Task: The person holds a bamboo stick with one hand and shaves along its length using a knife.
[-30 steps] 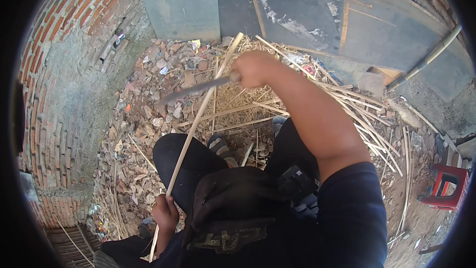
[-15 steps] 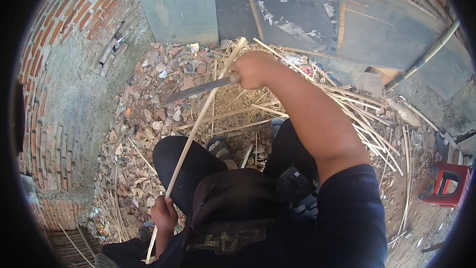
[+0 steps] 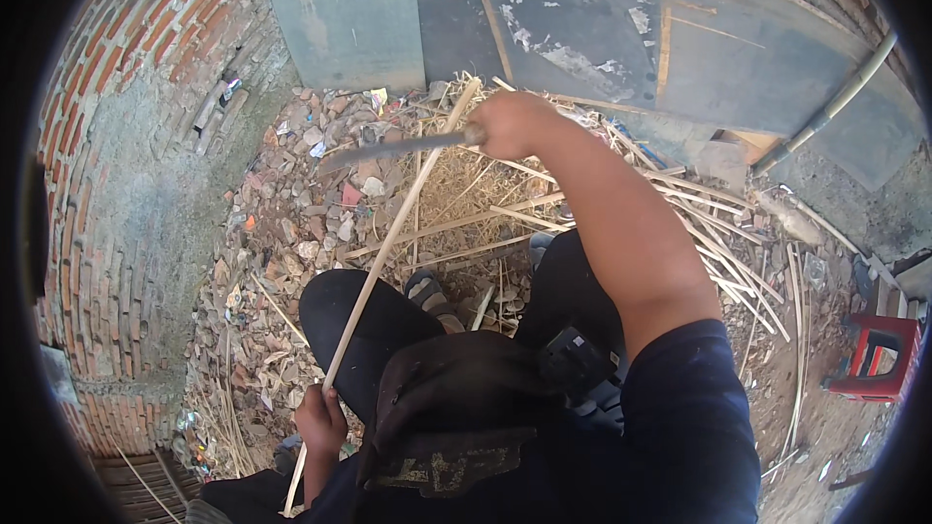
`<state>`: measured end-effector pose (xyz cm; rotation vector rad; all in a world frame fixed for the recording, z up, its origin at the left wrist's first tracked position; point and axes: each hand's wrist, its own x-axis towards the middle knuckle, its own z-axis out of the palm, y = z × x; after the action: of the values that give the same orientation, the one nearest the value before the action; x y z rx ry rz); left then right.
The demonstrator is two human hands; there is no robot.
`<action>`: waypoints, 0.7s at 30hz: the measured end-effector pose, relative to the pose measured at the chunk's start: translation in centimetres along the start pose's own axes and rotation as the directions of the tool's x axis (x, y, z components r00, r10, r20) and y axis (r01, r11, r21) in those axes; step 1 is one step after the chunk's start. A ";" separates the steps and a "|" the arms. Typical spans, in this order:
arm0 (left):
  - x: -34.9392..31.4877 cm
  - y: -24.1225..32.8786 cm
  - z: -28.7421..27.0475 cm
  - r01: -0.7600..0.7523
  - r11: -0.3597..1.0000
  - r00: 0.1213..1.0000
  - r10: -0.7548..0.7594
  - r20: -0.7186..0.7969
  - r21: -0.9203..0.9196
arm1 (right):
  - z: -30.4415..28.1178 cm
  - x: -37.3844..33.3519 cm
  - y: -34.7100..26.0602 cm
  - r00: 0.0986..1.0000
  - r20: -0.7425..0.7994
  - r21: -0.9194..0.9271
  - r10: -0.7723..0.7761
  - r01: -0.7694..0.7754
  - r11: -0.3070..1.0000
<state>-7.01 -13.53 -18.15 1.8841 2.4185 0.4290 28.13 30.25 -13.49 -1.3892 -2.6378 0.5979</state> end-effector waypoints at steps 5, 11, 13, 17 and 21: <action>0.2 -0.4 0.9 -0.012 0.999 1.000 0.013 -0.028 0.040 | 2.2 0.7 5.4 0.993 -0.100 0.000 0.056 -0.056 0.998; -0.3 1.2 0.3 0.034 0.998 0.999 -0.034 0.004 -0.056 | 3.8 0.0 12.2 0.789 -0.144 0.489 0.598 -0.469 0.736; -0.6 2.1 -0.4 0.102 0.988 0.994 -0.098 0.041 -0.114 | 3.4 -0.2 12.1 0.782 -0.154 0.442 0.604 -0.492 0.750; -0.1 1.7 -0.2 0.215 0.878 0.976 -0.211 0.059 -0.427 | 2.1 -0.3 10.9 0.782 -0.214 0.424 0.585 -0.465 0.777; 0.4 1.9 -0.6 0.258 0.839 0.966 -0.207 0.158 -0.479 | 0.6 0.1 7.9 0.823 -0.332 0.424 0.461 -0.307 0.852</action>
<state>-5.49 -12.80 -17.08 1.3427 2.1558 0.8226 34.01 34.21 -17.11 -1.7158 -1.8089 0.6739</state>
